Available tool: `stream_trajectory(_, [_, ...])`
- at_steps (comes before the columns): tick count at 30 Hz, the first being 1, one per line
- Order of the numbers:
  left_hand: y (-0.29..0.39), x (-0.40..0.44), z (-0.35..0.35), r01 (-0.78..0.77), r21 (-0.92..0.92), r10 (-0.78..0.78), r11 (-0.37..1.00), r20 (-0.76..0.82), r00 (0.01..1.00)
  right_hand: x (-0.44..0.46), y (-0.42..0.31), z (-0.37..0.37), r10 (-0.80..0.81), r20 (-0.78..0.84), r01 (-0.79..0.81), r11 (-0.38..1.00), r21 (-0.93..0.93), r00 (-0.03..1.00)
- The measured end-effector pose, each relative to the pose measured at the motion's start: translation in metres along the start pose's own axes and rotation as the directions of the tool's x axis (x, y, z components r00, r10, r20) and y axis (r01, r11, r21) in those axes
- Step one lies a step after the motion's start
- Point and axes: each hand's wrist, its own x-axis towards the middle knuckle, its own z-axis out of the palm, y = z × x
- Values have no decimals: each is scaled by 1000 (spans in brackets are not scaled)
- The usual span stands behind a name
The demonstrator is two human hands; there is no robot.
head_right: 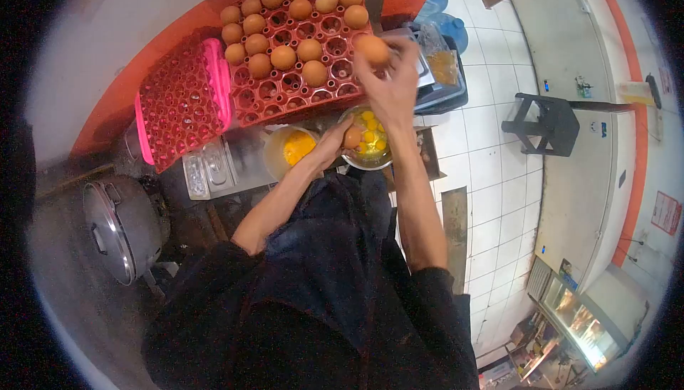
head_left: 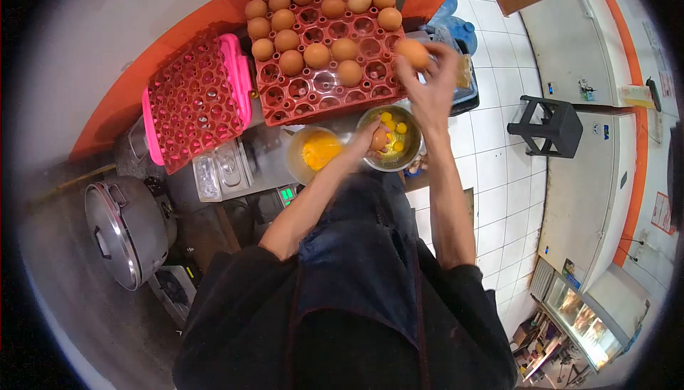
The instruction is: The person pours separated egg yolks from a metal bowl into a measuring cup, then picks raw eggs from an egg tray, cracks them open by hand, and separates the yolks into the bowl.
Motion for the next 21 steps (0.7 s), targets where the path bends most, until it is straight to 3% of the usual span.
stream_trajectory(2, [2, 1, -3, -2, -48, 2, 999, -7, 1000, -27, 2, -17, -2, -224, 44, 982, 182, 975])
stream_trajectory(4, [2, 4, -1, -5, -95, 4, 995, -11, 1000, -57, 13, -42, 143, -222, -110, 982, 152, 965])
stream_trajectory(5, [0, 6, 0, -10, -129, 11, 992, 7, 1000, -72, 27, -51, 144, -224, -111, 982, 151, 964])
stream_trajectory(7, [1, 6, 5, -9, -155, 14, 988, 32, 999, -97, 53, -61, 183, -150, -199, 976, -95, 972])
stream_trajectory(11, [-6, 13, 16, 6, -173, 4, 985, 58, 998, -129, 74, -52, 189, -280, -205, 978, -29, 941])
stream_trajectory(13, [-8, 18, 25, 1, -176, 14, 984, 85, 996, -137, 77, -51, 81, -116, -131, 842, -524, 990])
stream_trajectory(14, [-9, 20, 29, 9, -167, -1, 986, 46, 999, -139, 80, -49, 79, -126, -134, 840, -526, 989])
stream_trajectory(16, [-12, 22, 31, 15, -156, -14, 988, 7, 1000, -140, 83, -45, 67, 51, -32, 856, -516, 996])
stream_trajectory(17, [-12, 21, 26, 23, -189, -19, 982, 26, 999, -140, 84, -44, 65, 51, -30, 858, -514, 997])
stream_trajectory(19, [-12, 20, 19, 34, -221, -24, 975, 50, 998, -139, 83, -44, 319, -67, -323, 944, -68, 945])
stream_trajectory(21, [-9, 18, 16, 33, -158, -30, 987, 21, 999, -138, 85, -49, 362, -93, -363, 932, 2, 928])
